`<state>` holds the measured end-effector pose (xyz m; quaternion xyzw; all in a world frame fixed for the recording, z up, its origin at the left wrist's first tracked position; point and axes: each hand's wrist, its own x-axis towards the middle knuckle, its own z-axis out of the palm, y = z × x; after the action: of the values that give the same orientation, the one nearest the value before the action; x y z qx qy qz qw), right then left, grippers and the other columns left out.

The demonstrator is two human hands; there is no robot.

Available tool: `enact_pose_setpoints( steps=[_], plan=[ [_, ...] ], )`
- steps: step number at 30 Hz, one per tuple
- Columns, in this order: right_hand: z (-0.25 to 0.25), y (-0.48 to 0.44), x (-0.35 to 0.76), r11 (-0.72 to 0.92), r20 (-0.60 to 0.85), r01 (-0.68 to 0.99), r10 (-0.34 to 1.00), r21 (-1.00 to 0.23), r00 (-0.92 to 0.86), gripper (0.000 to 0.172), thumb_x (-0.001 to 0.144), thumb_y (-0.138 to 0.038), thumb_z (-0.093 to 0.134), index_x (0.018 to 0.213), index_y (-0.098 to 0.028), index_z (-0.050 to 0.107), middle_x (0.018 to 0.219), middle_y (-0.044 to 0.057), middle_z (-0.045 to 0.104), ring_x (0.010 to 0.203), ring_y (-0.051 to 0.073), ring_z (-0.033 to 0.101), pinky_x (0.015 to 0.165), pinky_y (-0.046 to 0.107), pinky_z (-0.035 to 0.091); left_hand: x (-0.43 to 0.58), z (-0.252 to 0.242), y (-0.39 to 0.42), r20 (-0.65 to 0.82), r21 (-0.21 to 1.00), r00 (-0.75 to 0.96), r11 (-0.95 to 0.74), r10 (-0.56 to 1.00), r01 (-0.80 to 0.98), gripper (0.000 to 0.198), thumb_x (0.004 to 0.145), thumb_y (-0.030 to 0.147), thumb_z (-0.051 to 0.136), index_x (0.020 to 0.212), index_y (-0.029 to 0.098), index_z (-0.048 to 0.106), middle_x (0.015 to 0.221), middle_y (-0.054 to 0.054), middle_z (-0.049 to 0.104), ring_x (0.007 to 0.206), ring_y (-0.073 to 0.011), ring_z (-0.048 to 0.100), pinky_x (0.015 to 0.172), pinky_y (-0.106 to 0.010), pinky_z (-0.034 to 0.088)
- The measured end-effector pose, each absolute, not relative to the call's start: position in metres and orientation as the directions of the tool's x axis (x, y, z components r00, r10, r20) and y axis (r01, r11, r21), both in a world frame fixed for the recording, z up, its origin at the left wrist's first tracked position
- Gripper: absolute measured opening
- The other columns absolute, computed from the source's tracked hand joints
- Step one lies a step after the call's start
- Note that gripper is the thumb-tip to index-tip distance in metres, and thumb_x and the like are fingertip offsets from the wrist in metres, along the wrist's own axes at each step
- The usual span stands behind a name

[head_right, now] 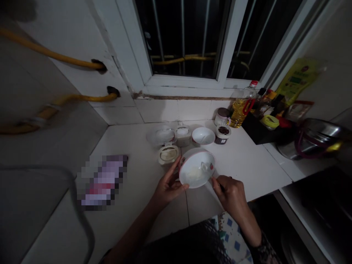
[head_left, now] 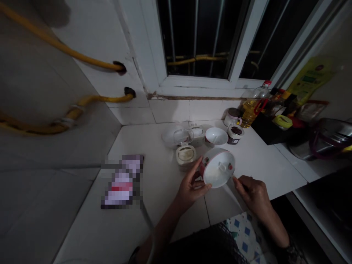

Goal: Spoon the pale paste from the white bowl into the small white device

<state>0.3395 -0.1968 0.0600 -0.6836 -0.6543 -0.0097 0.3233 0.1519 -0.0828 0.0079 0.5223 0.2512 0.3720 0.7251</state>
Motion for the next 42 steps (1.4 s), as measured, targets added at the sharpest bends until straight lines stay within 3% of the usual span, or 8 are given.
enact_pose_setpoints(
  steps=[4, 9, 12, 16, 21, 32, 37, 42],
  plan=[
    [0.046, -0.198, 0.329, 0.047, 0.343, 0.833, 0.923, -0.551, 0.175, 0.047, 0.096, -0.04, 0.044, 0.054, -0.019, 0.042, 0.049, -0.004, 0.039, 0.044, 0.007, 0.037, 0.046, 0.021, 0.028, 0.154, 0.008, -0.084, 0.007, 0.944, 0.6, 0.193, 0.8, -0.268, 0.094, 0.066, 0.029, 0.079, 0.148, 0.027, 0.033, 0.149, -0.012, 0.041, 0.118, -0.0292, 0.057, 0.08, -0.029, 0.059],
    [0.027, -0.189, 0.314, -0.121, 0.046, 0.4, 0.922, -0.908, 0.383, 0.058, 0.087, -0.066, 0.045, 0.05, -0.022, 0.033, 0.043, -0.006, 0.032, 0.038, 0.006, 0.028, 0.038, 0.022, 0.023, 0.155, 0.009, -0.084, -0.012, 0.94, 0.601, 0.214, 0.799, -0.267, 0.099, 0.064, 0.028, 0.08, 0.149, 0.028, 0.03, 0.151, -0.011, 0.038, 0.119, -0.0287, 0.056, 0.08, -0.028, 0.058],
    [0.025, -0.185, 0.314, -0.197, -0.116, 0.164, 0.906, -0.967, 0.406, 0.062, 0.081, -0.072, 0.049, 0.047, -0.022, 0.037, 0.037, -0.006, 0.033, 0.032, 0.006, 0.028, 0.035, 0.022, 0.025, 0.155, 0.008, -0.084, -0.011, 0.939, 0.601, 0.215, 0.799, -0.269, 0.099, 0.064, 0.029, 0.081, 0.149, 0.029, 0.031, 0.152, -0.011, 0.037, 0.113, -0.0262, 0.059, 0.079, -0.027, 0.058],
    [0.028, -0.184, 0.319, -0.172, -0.129, 0.064, 0.896, -0.983, 0.425, 0.061, 0.079, -0.07, 0.055, 0.045, -0.021, 0.039, 0.036, -0.006, 0.036, 0.03, 0.005, 0.028, 0.035, 0.021, 0.026, 0.157, 0.003, -0.083, -0.004, 0.929, 0.636, 0.238, 0.772, -0.284, 0.097, 0.066, 0.032, 0.081, 0.149, 0.028, 0.031, 0.152, -0.012, 0.036, 0.107, -0.024, 0.061, 0.081, -0.029, 0.057],
    [0.031, -0.186, 0.321, -0.15, -0.128, 0.016, 0.888, -0.989, 0.442, 0.06, 0.076, -0.07, 0.059, 0.046, -0.021, 0.039, 0.035, -0.007, 0.035, 0.029, 0.004, 0.026, 0.033, 0.021, 0.024, 0.162, -0.002, -0.083, -0.008, 0.891, 0.628, 0.291, 0.779, -0.349, 0.1, 0.063, 0.035, 0.083, 0.149, 0.028, 0.032, 0.145, -0.014, 0.044, 0.103, -0.0235, 0.063, 0.081, -0.03, 0.056],
    [0.048, -0.188, 0.327, -0.142, -0.111, 0.028, 0.872, -0.99, 0.477, 0.06, 0.075, -0.07, 0.061, 0.047, -0.021, 0.041, 0.034, -0.007, 0.038, 0.027, 0.004, 0.025, 0.031, 0.021, 0.018, 0.167, -0.019, -0.082, -0.149, 0.865, 0.663, 0.422, 0.734, -0.272, 0.104, 0.058, 0.036, 0.086, 0.148, 0.029, 0.033, 0.13, -0.012, 0.055, 0.081, -0.0179, 0.065, 0.066, -0.029, 0.058],
    [0.066, -0.172, 0.328, -0.094, -0.03, 0.122, 0.894, -0.988, 0.447, 0.059, 0.079, -0.066, 0.059, 0.045, -0.021, 0.041, 0.033, -0.007, 0.036, 0.03, 0.005, 0.027, 0.036, 0.021, 0.026, 0.171, -0.026, -0.08, -0.197, 0.845, 0.667, 0.469, 0.719, -0.257, 0.112, 0.054, 0.041, 0.088, 0.149, 0.028, 0.031, 0.115, -0.011, 0.063, 0.085, -0.0206, 0.064, 0.065, -0.028, 0.057],
    [0.083, -0.137, 0.319, -0.048, 0.052, 0.275, 0.937, -0.96, 0.346, 0.059, 0.081, -0.067, 0.054, 0.045, -0.021, 0.043, 0.036, -0.005, 0.04, 0.031, 0.006, 0.032, 0.038, 0.023, 0.029, 0.171, -0.023, -0.081, -0.218, 0.83, 0.641, 0.485, 0.736, -0.275, 0.11, 0.052, 0.043, 0.089, 0.147, 0.032, 0.034, 0.126, -0.012, 0.059, 0.095, -0.0251, 0.064, 0.065, -0.028, 0.058]
  ],
)
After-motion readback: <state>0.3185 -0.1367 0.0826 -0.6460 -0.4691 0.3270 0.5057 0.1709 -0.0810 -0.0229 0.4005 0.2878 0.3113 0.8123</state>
